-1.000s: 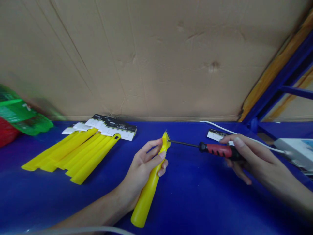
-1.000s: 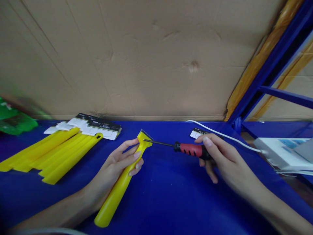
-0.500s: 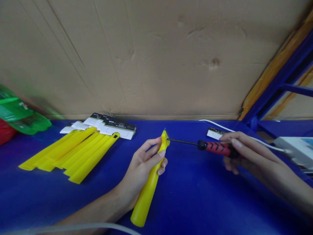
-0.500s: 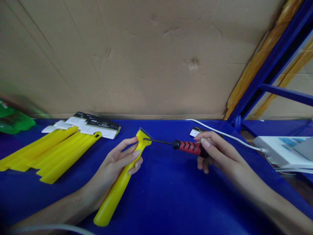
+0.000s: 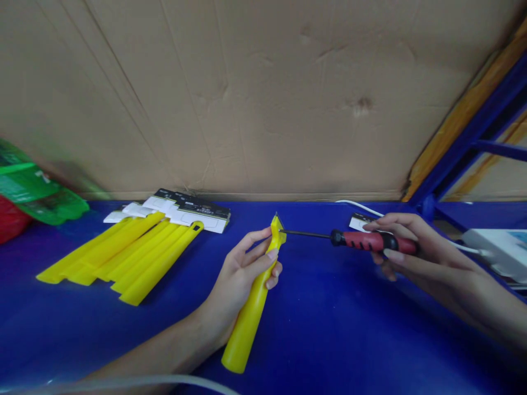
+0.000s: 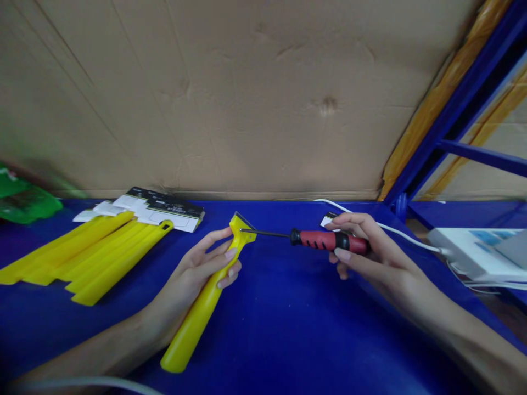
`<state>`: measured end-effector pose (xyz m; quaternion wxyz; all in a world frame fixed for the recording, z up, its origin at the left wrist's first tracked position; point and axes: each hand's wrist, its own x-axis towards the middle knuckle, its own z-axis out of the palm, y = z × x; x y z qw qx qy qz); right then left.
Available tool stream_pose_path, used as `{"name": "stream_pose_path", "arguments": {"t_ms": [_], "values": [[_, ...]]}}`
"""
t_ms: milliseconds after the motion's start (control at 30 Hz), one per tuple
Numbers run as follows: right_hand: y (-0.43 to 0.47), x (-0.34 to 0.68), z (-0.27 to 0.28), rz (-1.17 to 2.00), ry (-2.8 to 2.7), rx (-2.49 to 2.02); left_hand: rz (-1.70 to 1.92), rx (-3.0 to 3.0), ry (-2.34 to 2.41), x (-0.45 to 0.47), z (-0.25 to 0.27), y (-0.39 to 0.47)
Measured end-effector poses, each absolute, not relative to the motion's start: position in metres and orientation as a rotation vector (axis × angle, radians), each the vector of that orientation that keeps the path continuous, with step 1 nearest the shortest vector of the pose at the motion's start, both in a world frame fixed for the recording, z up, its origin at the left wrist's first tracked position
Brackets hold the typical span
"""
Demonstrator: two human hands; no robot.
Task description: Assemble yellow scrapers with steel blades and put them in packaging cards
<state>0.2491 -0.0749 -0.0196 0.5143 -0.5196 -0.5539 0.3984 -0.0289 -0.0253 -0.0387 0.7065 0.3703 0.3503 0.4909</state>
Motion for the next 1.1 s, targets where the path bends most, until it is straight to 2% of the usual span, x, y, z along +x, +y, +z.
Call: {"name": "stream_pose_path", "arguments": {"t_ms": [200, 400, 567, 733, 967, 1100], "values": [[-0.077, 0.247, -0.017, 0.811, -1.363, -1.435, 1.094, 0.893, 0.739, -0.029, -0.042, -0.028], [-0.079, 0.245, -0.015, 0.953, -1.334, -1.276, 1.134, 0.858, 0.732, -0.029, -0.046, -0.025], [-0.077, 0.248, -0.019, 0.79, -1.431, -1.384, 1.12, 0.887, 0.732, -0.029, -0.048, -0.024], [-0.077, 0.249, -0.02, 0.954, -1.402, -1.303, 1.128, 0.862, 0.753, -0.029, -0.046, -0.023], [-0.078, 0.247, -0.019, 0.824, -1.412, -1.38, 1.069, 0.87, 0.787, -0.029, -0.036, -0.028], [-0.079, 0.244, -0.018, 0.966, -1.365, -1.311, 1.094, 0.862, 0.782, -0.03, -0.041, -0.026]]}}
